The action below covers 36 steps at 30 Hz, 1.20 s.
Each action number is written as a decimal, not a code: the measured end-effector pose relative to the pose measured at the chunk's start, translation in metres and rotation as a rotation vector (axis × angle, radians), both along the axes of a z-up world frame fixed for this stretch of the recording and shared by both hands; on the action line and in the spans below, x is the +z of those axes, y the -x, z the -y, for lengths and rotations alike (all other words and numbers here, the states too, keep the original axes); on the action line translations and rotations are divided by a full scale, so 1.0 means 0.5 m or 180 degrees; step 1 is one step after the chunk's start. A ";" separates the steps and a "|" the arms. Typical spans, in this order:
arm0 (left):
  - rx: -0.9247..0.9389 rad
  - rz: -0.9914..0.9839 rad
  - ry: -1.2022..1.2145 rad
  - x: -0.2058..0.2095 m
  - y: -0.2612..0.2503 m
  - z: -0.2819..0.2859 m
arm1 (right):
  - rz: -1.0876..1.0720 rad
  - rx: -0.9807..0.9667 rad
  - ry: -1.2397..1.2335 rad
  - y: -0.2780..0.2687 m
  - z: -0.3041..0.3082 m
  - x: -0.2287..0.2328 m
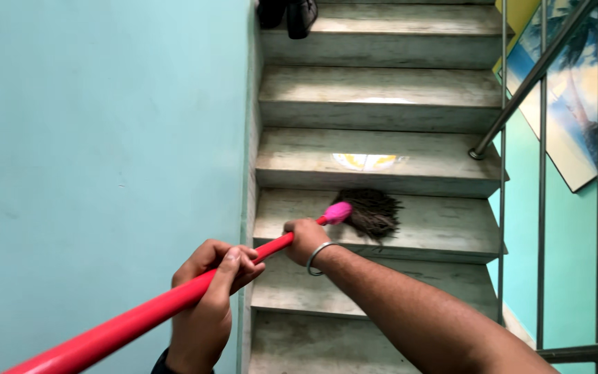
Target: The person mops the steps of a staircase using a mop.
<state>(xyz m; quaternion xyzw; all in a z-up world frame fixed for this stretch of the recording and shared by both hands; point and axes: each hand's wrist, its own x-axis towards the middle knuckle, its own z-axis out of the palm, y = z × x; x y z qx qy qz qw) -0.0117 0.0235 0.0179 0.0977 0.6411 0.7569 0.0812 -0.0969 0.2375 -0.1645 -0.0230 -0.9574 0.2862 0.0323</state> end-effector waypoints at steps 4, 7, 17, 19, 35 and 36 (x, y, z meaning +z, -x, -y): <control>0.0270 0.0032 0.0432 0.028 -0.018 0.020 | 0.0087 0.0387 0.0231 0.025 0.057 0.030; 0.0365 -0.0202 0.0766 0.037 -0.027 0.027 | 0.0121 0.0629 0.0396 0.045 0.089 0.047; -0.0085 -0.0652 0.1323 0.047 -0.023 0.061 | 0.0256 0.0724 0.0143 0.045 0.134 0.064; -0.0069 -0.0768 0.1239 0.040 -0.027 0.065 | 0.0339 0.0693 0.0090 0.036 0.132 0.075; -0.0715 -0.0084 -0.0033 -0.104 0.040 -0.046 | 0.0829 -0.0114 -0.0495 -0.054 -0.109 -0.001; -0.0771 0.0042 -0.0232 -0.116 0.046 -0.069 | 0.0838 -0.0151 -0.0497 -0.059 -0.137 -0.011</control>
